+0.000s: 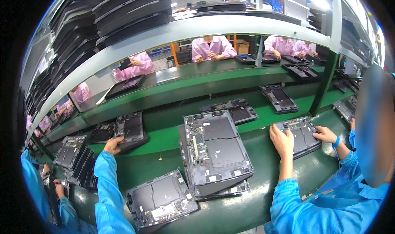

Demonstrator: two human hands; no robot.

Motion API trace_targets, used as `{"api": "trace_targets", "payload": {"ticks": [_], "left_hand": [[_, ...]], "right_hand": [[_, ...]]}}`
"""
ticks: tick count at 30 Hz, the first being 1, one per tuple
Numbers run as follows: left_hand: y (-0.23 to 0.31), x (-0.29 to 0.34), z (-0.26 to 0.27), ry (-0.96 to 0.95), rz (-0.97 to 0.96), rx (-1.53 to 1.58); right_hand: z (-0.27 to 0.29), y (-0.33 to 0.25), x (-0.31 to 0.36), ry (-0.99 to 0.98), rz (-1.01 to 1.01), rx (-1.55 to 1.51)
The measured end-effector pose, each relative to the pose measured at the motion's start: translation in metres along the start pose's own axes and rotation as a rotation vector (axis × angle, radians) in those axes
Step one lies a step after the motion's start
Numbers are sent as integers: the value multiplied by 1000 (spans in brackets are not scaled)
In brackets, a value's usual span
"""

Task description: The person connects internal wiring, a circuit board, and a battery inside a tablet housing, then attaches the back cover. The person uses tweezers and a stylus to manipulate the small components.

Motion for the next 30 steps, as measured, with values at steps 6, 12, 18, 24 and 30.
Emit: {"api": "trace_targets", "payload": {"ticks": [6,12,18,24,30], "left_hand": [[77,93,-92,-96,-178,318],[139,343,-176,-264,-501,469],[144,404,-297,-551,-314,394],[151,419,-280,-410,-751,-404],[111,444,-157,-56,-843,-393]], "right_hand": [[-17,-49,-22,24,97,348],[67,170,68,136,-427,1322],[135,335,211,158,-857,2161],[158,349,173,-40,-564,2240],[174,326,170,365,-290,2143]]}}
Point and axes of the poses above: each hand's wrist, its own x-axis away from the middle knuckle, its own z-axis out of the back of the hand, y = z × x, the point moved 4 cm from there along -x, towards the middle knuckle, and after that the axes turned 15 degrees about -x, right-handed, at the moved point
